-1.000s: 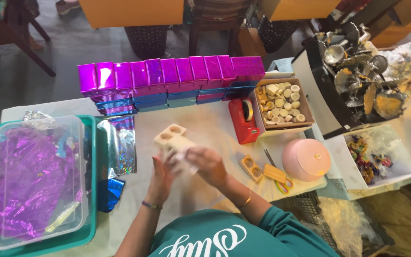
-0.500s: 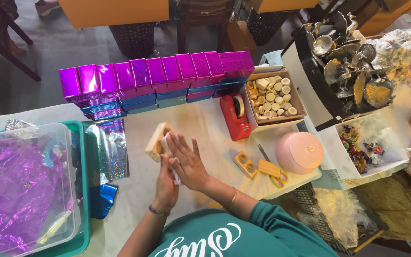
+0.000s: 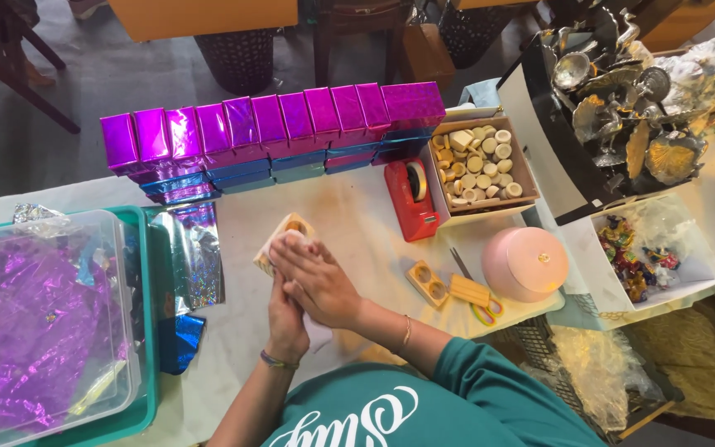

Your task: The person wraps small wooden blocks in shiny purple foil, folding the edges and securing them with tape. They then wipe the wooden blocks with a cloth and place them on a sheet of foil.

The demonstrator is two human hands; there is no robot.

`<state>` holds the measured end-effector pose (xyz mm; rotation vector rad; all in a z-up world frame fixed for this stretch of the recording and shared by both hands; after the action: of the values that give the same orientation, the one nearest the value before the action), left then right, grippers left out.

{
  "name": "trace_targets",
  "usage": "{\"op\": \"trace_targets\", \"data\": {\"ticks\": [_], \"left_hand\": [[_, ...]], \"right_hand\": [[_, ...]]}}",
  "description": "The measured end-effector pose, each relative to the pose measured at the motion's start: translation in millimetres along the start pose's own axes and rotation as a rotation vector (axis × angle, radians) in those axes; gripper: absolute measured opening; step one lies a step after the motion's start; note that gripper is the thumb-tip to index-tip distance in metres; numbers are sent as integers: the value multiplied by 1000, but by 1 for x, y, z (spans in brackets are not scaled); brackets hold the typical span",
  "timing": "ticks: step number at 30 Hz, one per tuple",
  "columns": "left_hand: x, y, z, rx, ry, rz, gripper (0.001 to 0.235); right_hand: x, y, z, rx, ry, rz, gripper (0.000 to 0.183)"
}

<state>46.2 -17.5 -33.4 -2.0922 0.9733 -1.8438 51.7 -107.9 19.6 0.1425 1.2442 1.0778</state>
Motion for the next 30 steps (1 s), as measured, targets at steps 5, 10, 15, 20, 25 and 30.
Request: {"op": "trace_targets", "data": {"ticks": [5,10,15,20,25,30], "left_hand": [[-3,-18,15,42,21,-75,67],[-14,-22,26,21,-63,86,62],[-113,17,41,-59,-283,439,48],[-179,40,50,-229,-236,813,51],[-206,40,55,-329,-257,1161,50],[-173,5,47,-143,-439,1880,83]], "right_hand": [[14,-32,-52,-266,108,-64,49],[-13,-98,-106,-180,10,81,33],[-113,-160,-142,172,-316,-363,12],[-193,-188,-135,375,-478,-820,23],[-194,-323,-138,652,-427,-542,18],[-196,-386,-118,796,-412,-495,28]]}}
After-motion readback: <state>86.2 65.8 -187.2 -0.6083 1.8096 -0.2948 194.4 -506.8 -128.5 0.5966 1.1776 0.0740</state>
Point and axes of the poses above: each hand's wrist, its own z-axis towards the middle knuckle, its own x-axis out of the palm, y = z × x, the point moved 4 cm from there along z, towards the middle knuckle, and after that the axes turned 6 degrees about z, right-handed, at the moved point
